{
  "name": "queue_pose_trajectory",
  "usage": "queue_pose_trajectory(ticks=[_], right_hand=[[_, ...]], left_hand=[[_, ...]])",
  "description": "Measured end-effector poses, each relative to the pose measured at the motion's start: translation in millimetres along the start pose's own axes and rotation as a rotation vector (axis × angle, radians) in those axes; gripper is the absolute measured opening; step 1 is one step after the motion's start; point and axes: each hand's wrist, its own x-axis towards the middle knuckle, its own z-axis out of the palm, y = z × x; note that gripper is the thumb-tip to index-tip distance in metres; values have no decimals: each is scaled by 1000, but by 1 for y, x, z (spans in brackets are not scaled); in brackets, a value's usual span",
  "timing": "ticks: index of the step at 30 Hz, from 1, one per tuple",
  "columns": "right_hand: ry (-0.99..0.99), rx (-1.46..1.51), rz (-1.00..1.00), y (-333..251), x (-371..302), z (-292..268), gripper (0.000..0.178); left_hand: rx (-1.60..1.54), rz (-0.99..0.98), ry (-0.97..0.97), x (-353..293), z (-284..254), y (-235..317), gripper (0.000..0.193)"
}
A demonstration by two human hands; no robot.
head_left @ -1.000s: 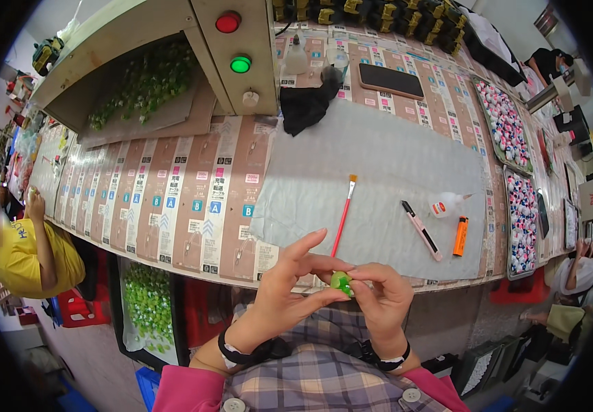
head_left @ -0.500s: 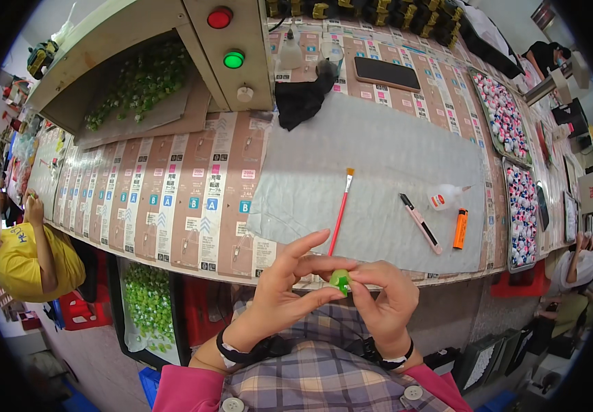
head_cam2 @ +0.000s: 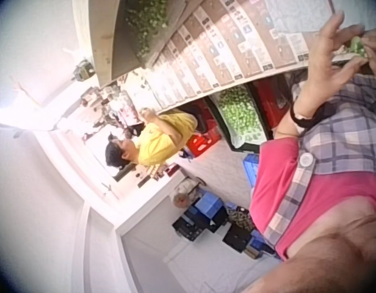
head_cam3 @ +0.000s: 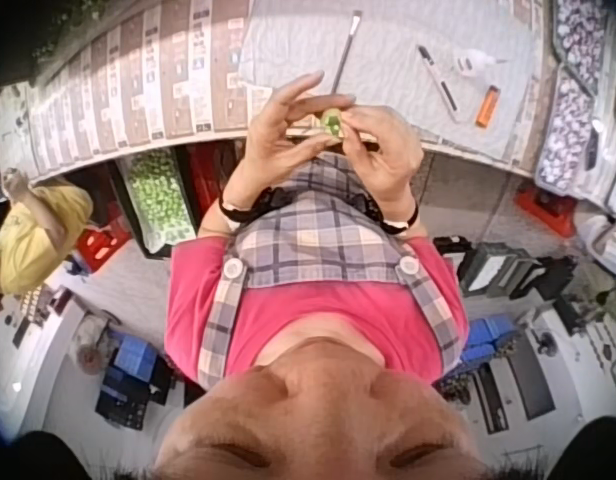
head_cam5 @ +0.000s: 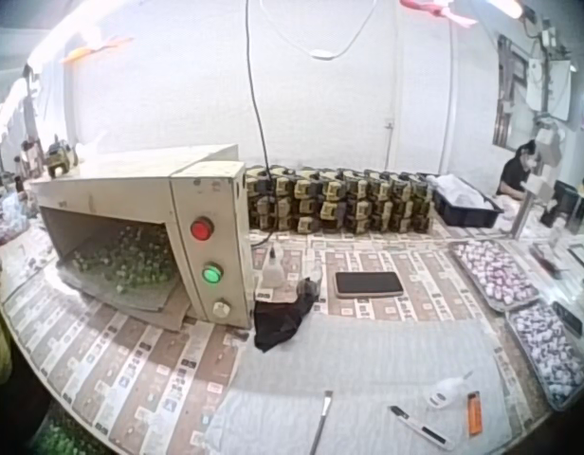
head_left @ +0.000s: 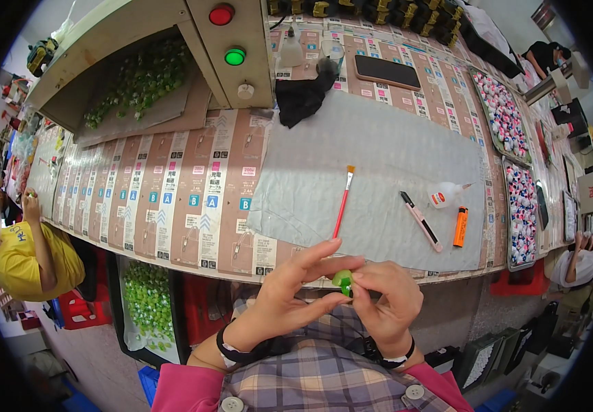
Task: Applying glue to small green plastic spheres and attaching white components.
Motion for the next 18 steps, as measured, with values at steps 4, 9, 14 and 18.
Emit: queue_pose_trajectory(ticks=[4,9,14,18], right_hand=[[0,106,93,2,-3,0,15],[8,203,190,1,-5,0,14],[11,299,272,2,-8,0,13],[6,379,316,3,-9,1,10]], left_hand=[[-21,-6,-24,0,0,1,66],[-35,-34,-21,-1,1,0,64],[-26,-38,16,-1,3,0,63],[11,-49,-34,-1,0,0,64]])
